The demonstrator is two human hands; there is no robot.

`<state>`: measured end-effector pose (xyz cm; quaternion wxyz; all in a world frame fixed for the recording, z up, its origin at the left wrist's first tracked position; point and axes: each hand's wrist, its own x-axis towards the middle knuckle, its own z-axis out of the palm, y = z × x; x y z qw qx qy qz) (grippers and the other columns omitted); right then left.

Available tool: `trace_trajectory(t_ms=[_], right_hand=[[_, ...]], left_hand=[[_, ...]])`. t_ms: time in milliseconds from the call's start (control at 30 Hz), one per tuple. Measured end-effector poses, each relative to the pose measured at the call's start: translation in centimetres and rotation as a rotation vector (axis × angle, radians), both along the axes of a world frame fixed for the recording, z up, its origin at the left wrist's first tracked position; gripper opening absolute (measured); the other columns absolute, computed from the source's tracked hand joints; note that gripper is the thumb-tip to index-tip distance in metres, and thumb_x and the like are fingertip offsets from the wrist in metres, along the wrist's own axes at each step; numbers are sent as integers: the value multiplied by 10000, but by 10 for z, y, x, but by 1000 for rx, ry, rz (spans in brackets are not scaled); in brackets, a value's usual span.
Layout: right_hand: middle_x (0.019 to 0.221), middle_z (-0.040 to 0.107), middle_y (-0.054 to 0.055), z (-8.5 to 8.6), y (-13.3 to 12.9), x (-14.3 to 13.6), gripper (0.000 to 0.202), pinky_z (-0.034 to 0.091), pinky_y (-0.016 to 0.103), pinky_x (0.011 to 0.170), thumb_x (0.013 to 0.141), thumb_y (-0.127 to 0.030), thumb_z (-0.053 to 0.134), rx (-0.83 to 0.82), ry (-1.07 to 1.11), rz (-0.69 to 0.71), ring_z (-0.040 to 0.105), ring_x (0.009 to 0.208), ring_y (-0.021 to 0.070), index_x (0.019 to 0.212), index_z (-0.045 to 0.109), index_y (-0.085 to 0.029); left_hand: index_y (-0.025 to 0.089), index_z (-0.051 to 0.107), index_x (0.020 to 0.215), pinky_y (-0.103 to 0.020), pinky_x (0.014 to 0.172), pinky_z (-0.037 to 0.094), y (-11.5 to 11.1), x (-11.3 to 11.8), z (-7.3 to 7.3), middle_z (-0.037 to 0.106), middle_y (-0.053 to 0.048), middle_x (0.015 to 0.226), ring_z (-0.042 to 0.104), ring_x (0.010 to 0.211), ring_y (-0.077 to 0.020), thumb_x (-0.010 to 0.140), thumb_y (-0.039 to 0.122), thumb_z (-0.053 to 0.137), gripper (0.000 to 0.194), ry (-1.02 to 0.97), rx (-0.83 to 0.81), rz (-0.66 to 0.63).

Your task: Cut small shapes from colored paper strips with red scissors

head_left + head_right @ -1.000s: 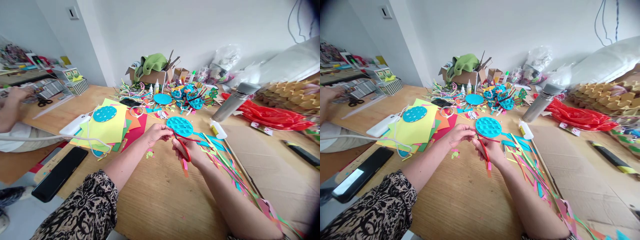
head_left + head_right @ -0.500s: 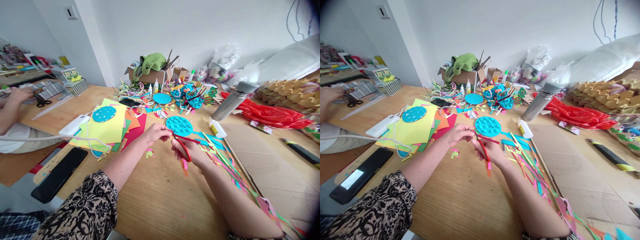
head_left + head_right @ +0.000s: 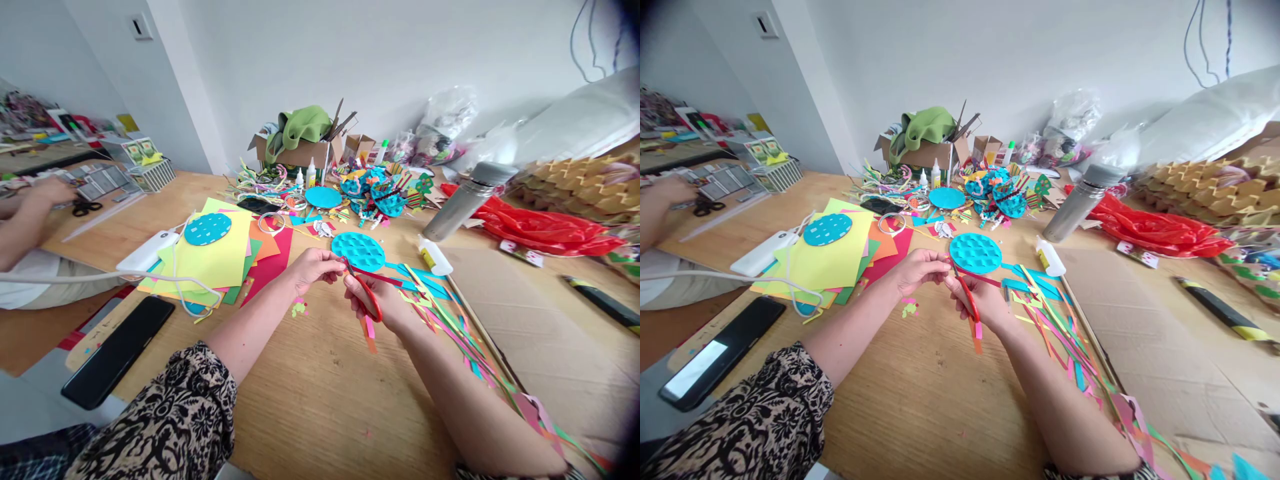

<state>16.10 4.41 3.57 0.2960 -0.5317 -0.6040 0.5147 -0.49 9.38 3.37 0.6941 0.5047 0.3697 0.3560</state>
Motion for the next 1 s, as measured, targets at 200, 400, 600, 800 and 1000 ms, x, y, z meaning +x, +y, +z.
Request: trace_trajectory(t_ms=[200,400,600,800,1000], right_hand=[[495,562,2,-1,0,1,497,411,201,350,720,-652,591,-2,-8,25,553,388,118,635,528,-167],[518,568,1,-1,0,3,458,415,197,355,738,-611,605,-2,-25,66,566,407,121,656,518,-169],[472,534,-12,-2,1,4,466,399,191,342,738,-610,607,-4,-45,73,545,382,113,633,520,-164],[487,552,-6,2,-1,2,481,396,180,347,723,-625,612,-7,-25,29,547,386,104,631,526,-160],[479,546,-9,1,1,0,490,383,180,344,723,-638,599,-31,-11,-6,538,376,102,627,529,-162]], left_hand=[[88,636,734,-230,594,408,0,0,0,600,-9,627,518,530,-62,657,216,695,161,-2,2,16],[92,630,714,-228,584,403,1,-1,1,587,-1,597,518,523,-65,663,192,681,124,35,3,24],[97,621,678,-215,544,376,1,-3,2,580,-4,567,518,512,-69,660,185,671,103,73,-1,17],[94,621,704,-224,569,393,0,-1,2,590,-5,614,517,523,-62,645,207,701,151,45,-12,1],[96,622,745,-229,583,416,-1,3,0,600,1,618,524,518,-62,642,180,701,155,-41,-55,70]])
